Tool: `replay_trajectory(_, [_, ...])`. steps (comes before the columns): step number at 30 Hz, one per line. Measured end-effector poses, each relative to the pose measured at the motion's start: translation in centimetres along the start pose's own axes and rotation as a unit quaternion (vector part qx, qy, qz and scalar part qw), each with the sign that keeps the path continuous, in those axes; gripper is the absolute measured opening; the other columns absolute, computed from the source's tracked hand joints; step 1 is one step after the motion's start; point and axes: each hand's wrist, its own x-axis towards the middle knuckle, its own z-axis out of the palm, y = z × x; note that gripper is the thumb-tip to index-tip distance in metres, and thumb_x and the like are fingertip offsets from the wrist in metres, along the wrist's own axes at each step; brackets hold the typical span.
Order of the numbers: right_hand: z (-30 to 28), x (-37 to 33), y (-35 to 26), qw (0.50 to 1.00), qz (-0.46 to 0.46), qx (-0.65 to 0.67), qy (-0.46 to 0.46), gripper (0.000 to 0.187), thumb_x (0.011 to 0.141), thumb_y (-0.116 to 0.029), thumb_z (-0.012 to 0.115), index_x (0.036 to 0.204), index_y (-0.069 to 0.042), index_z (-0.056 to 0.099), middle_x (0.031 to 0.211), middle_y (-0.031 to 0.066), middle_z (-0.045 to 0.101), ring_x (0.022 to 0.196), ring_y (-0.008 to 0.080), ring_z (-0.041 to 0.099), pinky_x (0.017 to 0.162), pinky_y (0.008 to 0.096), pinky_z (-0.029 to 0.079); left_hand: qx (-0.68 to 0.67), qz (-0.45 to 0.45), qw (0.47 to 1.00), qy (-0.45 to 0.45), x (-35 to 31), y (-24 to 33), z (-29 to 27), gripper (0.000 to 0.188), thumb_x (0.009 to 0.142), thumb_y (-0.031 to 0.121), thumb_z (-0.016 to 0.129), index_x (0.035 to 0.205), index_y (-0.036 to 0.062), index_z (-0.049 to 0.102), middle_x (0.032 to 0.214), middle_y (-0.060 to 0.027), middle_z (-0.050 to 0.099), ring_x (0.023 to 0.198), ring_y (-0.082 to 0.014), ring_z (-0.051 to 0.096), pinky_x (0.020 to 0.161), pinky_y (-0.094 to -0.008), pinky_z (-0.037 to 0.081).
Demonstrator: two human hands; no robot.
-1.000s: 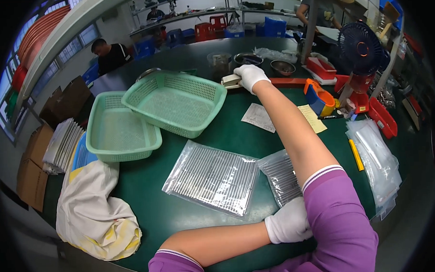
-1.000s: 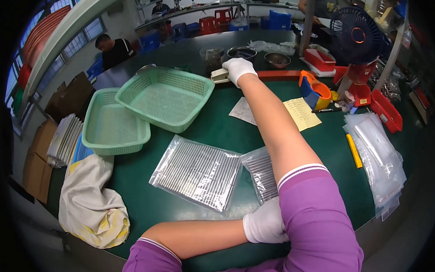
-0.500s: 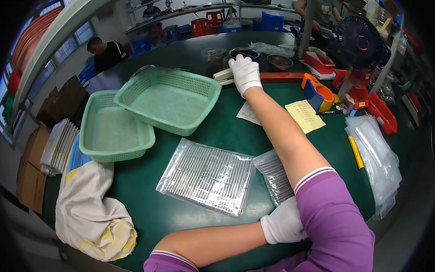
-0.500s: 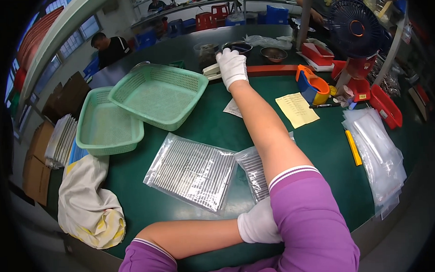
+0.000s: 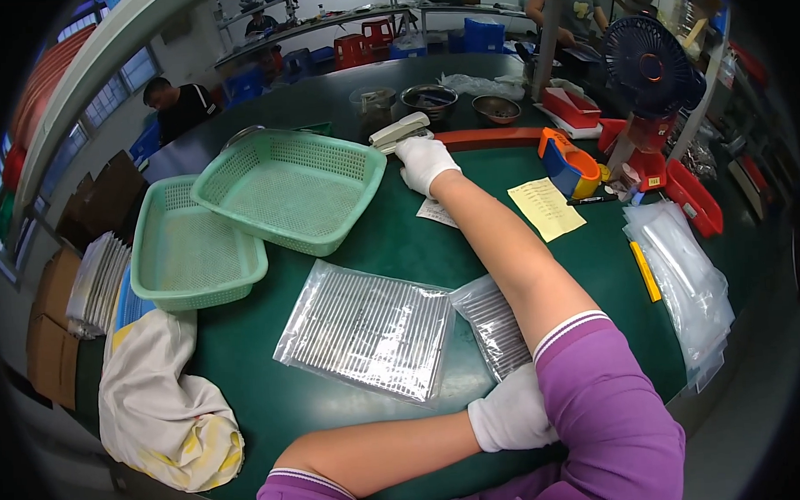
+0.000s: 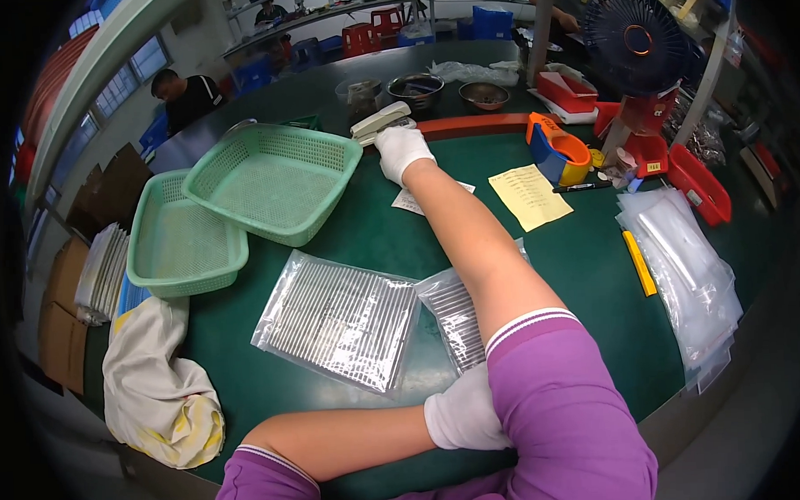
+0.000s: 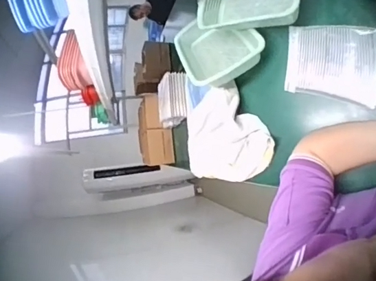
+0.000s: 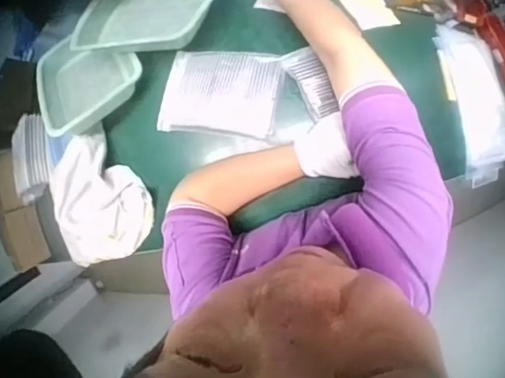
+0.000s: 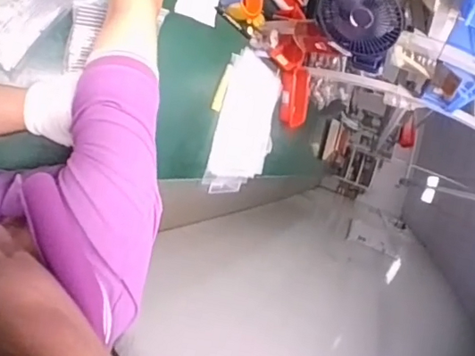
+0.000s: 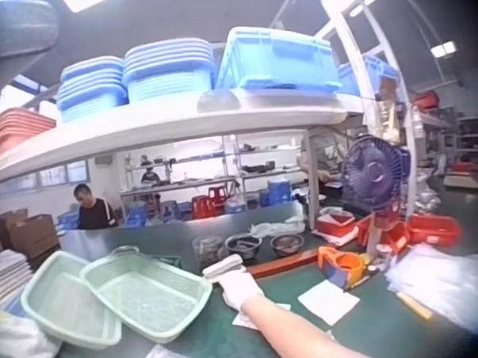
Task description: Packaging bundles of metal rods into plastic bags, labeling them with a marker, and placing them into a cardboard box.
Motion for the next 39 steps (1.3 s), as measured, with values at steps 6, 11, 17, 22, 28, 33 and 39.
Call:
replay_trajectory(6, [-0.1, -0.2, -0.1, 0.996, 0.022, 0.077, -0.036, 0.031, 0.074, -0.003, 0.053, 0.102, -0.010, 0.063, 0.105, 0.0160, 0.062, 0.099, 0.0323, 0.058, 0.087, 0.0394, 0.047, -0.009, 0.033, 0.999, 0.003, 0.3, 0.3, -0.1, 0.030, 0.072, 0.014, 0.062, 0.100, 0.0034, 0.059, 0.101, -0.0141, 0.059, 0.094, -0.0354, 0.056, 0.082, -0.0433, 0.046])
replay_trajectory(11, [-5.6, -2.3, 1.0, 0.992, 0.034, 0.045, -0.114, 0.034, 0.075, -0.007, 0.053, 0.107, -0.012, 0.064, 0.106, 0.0146, 0.063, 0.100, 0.0300, 0.060, 0.084, 0.0377, 0.049, 0.076, 0.045, 0.978, -0.188, 1.1, 1.0, -1.6, 0.014, 0.072, 0.019, 0.064, 0.078, 0.0064, 0.060, 0.078, -0.0071, 0.059, 0.076, -0.0272, 0.058, 0.066, -0.0379, 0.047])
replay_trajectory(17, [-16.4, -10.9, 6.0, 0.996, 0.033, 0.078, -0.041, 0.031, 0.081, -0.024, 0.055, 0.108, -0.012, 0.063, 0.104, 0.0128, 0.063, 0.098, 0.0297, 0.060, 0.086, 0.0380, 0.047, 0.118, 0.157, 0.960, -0.199, 1.7, 1.3, -1.9, 0.011, 0.077, 0.021, 0.064, 0.079, 0.0131, 0.056, 0.072, 0.0021, 0.056, 0.062, -0.0177, 0.056, 0.049, -0.0325, 0.043])
replay_trajectory(22, [-25.3, -27.6, 10.6, 0.972, 0.104, 0.062, 0.203, 0.022, 0.082, -0.020, 0.060, 0.100, -0.009, 0.064, 0.091, 0.0114, 0.063, 0.084, 0.0286, 0.061, 0.074, 0.0345, 0.050, 0.125, 0.195, 0.949, -0.212, 2.0, 1.6, -1.8, 0.014, 0.073, 0.017, 0.066, 0.082, 0.0107, 0.058, 0.080, -0.0003, 0.059, 0.062, -0.0186, 0.058, 0.049, -0.0331, 0.043])
replay_trajectory(28, [-27.4, -55.9, 18.6, 0.681, 0.497, 0.257, 0.473, 0.024, 0.090, -0.016, 0.055, 0.111, -0.005, 0.058, 0.098, 0.0051, 0.063, 0.081, 0.0104, 0.061, 0.069, 0.0219, 0.048, 0.179, 0.154, 0.943, -0.234, 2.6, 2.7, -1.1, 0.020, 0.071, 0.016, 0.064, 0.087, 0.0080, 0.056, 0.095, -0.0065, 0.061, 0.086, -0.0276, 0.060, 0.068, -0.0401, 0.048])
replay_trajectory(33, [-21.1, -67.6, 16.7, 0.478, 0.643, 0.382, 0.461, 0.018, 0.090, -0.013, 0.050, 0.105, -0.009, 0.056, 0.096, 0.0036, 0.062, 0.083, 0.0129, 0.061, 0.071, 0.0231, 0.049, 0.222, 0.164, 0.937, -0.214, 2.1, 3.0, -0.5, 0.027, 0.064, 0.010, 0.067, 0.088, 0.0082, 0.055, 0.095, -0.0070, 0.060, 0.091, -0.0288, 0.059, 0.071, -0.0405, 0.048])
replay_trajectory(39, [-15.7, -63.7, 14.9, 0.369, 0.651, 0.565, 0.347, 0.043, 0.088, -0.025, 0.056, 0.126, -0.012, 0.040, 0.128, 0.0110, 0.045, 0.118, 0.0286, 0.044, 0.092, 0.0429, 0.044, 0.263, 0.158, 0.926, -0.218, 2.3, 3.2, -0.1, 0.028, 0.065, 0.008, 0.067, 0.089, 0.0083, 0.054, 0.098, -0.0071, 0.059, 0.092, -0.0287, 0.059, 0.072, -0.0408, 0.047])
